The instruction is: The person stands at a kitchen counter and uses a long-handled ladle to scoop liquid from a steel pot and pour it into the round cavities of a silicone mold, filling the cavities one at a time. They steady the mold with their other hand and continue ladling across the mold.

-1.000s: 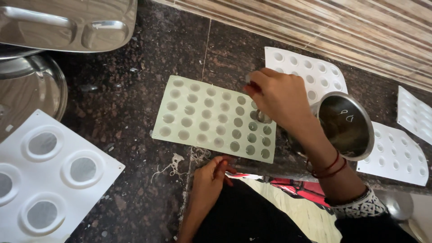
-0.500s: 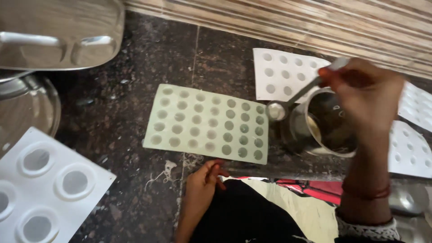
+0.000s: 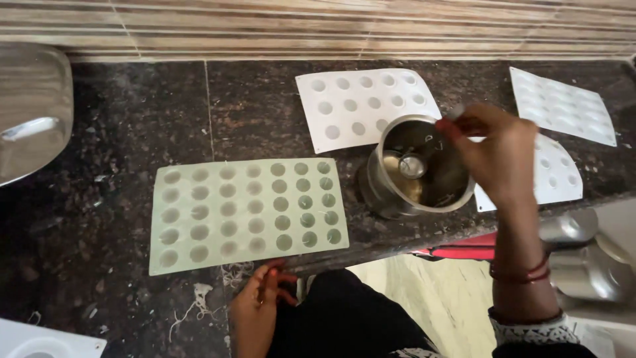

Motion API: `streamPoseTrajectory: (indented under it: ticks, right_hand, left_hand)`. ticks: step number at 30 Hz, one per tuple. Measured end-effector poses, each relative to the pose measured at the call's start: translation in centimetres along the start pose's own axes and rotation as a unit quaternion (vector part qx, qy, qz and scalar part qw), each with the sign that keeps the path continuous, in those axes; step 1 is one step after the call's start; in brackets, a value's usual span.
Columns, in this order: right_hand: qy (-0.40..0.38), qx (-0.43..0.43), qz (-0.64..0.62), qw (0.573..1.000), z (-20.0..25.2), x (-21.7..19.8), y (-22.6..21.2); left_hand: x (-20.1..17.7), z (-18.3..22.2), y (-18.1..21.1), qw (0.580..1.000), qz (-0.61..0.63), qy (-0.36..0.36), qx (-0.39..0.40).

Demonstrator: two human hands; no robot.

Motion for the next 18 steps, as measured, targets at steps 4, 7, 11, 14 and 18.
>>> streamPoseTrajectory:
  ticks: [4,7,11,14,18]
  right_hand:
    - [-0.037,-0.004,0.047,0.998,-0.7,2.4,0.1]
    - [-0.055,-0.012,0.05,0.997,-0.9,3.6,0.1]
    - [-0.069,-0.032,0.074,0.994,-1.2,4.6,-0.3]
    - [-0.08,-0.039,0.08,0.993,-1.4,5.2,-0.4]
    - [-0.096,-0.039,0.079,0.991,-1.4,5.7,-1.0]
  left_hand:
    - [-0.1,-0.2,-0.5,1.0,0.024,0.002,-0.011]
    - [-0.1,0.0,0.0,1.0,0.014,0.005,-0.018]
    - [-0.2,0.0,-0.1,1.0,-0.001,0.002,-0.019]
    - [-0.1,0.0,0.3,0.999,0.017,0.003,-0.031]
    - [0.0,0.1,0.5,0.999,0.034,0.006,-0.041]
Point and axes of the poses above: each hand's wrist, its own z-axis away from the middle knuckle, its own x-axis out of the palm, y = z × x, the point moved 3 cm from there along -z, towards the middle knuckle, and after that the axes turned 10 degrees about -y, right-handed, at the moved point
